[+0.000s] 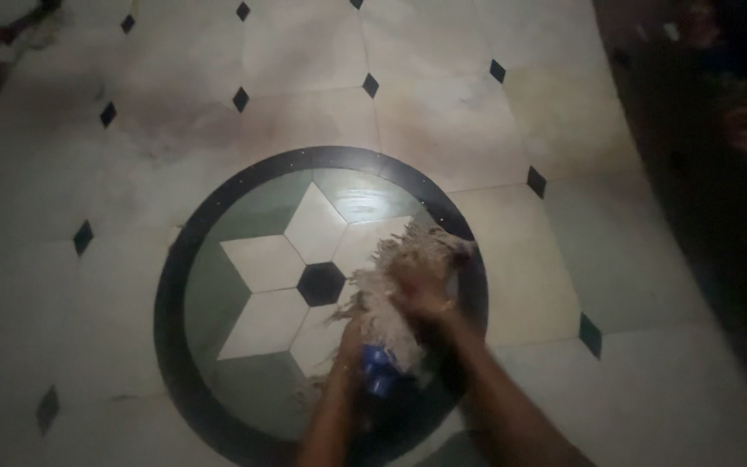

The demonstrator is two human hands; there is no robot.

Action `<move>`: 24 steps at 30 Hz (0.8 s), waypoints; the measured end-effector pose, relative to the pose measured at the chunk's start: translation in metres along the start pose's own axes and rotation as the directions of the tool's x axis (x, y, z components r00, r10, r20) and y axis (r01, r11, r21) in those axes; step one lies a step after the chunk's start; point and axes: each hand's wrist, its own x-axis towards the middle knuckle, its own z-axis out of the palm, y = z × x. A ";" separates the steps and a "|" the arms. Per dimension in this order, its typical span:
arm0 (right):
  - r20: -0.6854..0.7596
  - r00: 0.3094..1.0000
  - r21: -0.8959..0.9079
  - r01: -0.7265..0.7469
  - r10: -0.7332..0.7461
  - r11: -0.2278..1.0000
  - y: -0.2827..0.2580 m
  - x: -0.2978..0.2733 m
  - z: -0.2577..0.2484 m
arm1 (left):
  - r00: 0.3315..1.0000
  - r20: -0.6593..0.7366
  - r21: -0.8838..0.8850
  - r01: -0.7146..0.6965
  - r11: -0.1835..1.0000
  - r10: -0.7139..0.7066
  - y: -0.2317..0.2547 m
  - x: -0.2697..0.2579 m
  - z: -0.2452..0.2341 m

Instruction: The person cleans a mop head by hand, rinsing it in a bucket of water and wringing it out on the floor.

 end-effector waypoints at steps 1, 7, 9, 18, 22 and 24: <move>0.124 0.974 -0.416 -0.123 0.191 0.901 -0.018 0.005 0.026 | 0.999 -0.044 0.055 0.029 0.998 -0.026 -0.005 -0.005 -0.006; -0.009 0.979 -0.488 -0.184 0.206 0.853 -0.017 0.014 0.061 | 0.937 -0.339 0.834 0.261 0.485 0.080 0.006 -0.011 -0.022; -0.037 0.989 -0.420 -0.144 0.142 0.896 -0.012 0.017 0.059 | 0.952 -0.289 0.901 0.237 0.364 0.096 0.013 -0.016 -0.001; -0.147 0.923 -0.399 -0.383 0.355 0.833 0.001 0.012 0.042 | 0.957 -0.287 0.877 0.251 0.410 0.028 0.027 -0.019 -0.002; -0.224 0.963 -0.575 -0.255 0.150 0.778 0.069 0.040 0.077 | 0.950 -0.242 0.928 0.166 0.335 0.199 0.028 0.018 -0.009; -0.324 0.945 -0.580 -0.235 0.044 0.780 0.093 0.042 0.090 | 0.919 -0.188 0.958 0.094 0.270 0.347 0.025 0.034 -0.015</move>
